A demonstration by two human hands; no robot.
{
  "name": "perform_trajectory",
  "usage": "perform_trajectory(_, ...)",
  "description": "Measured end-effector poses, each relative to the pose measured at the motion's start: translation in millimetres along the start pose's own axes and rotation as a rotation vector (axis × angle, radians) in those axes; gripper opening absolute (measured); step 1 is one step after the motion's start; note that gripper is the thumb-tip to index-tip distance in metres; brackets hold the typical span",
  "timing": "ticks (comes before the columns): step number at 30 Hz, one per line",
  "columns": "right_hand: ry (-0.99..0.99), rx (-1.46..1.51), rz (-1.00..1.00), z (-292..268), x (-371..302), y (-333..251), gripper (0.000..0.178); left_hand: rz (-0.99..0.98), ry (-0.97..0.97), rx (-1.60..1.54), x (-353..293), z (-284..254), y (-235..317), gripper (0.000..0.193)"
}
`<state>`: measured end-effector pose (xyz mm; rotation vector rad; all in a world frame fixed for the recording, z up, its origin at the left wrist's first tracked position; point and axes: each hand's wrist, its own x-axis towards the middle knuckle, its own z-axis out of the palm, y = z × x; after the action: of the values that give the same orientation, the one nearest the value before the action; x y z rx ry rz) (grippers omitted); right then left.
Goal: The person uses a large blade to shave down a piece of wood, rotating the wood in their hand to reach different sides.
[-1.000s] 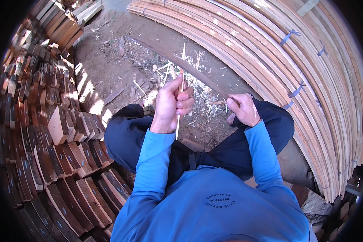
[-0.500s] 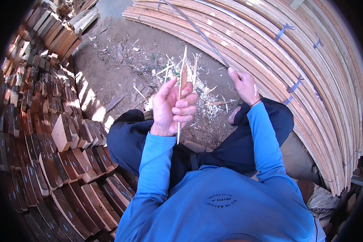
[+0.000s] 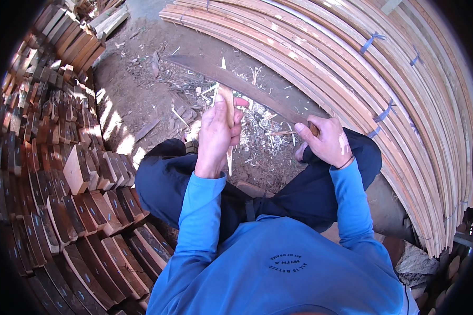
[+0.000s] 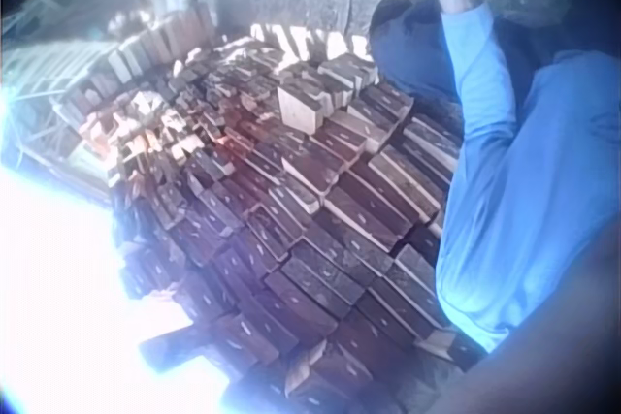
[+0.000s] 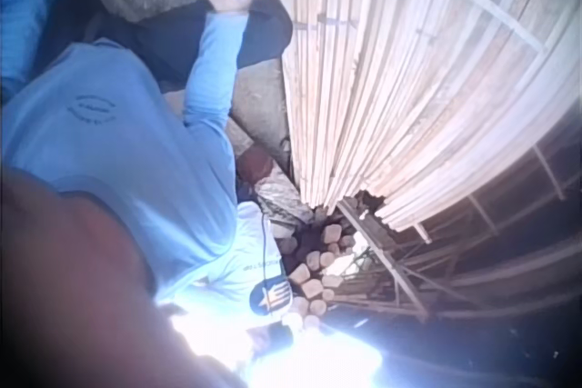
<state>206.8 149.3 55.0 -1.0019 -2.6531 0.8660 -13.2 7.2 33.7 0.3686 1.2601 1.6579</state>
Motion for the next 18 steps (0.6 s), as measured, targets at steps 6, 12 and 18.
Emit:
perform_trajectory(6,0.029,-0.255,-0.070,5.3,-2.4,3.6,0.063,0.269,0.312,0.604,12.8,-12.0,-25.1,0.034)
perform_trajectory(12,-0.053,-0.197,0.060,9.8,10.1,11.0,0.068,0.406,0.345,0.940,9.6,-7.3,-20.2,0.024)
perform_trajectory(18,0.061,-0.214,0.157,21.9,37.9,15.4,0.075,0.451,0.276,1.012,7.0,-3.9,-23.1,0.023)
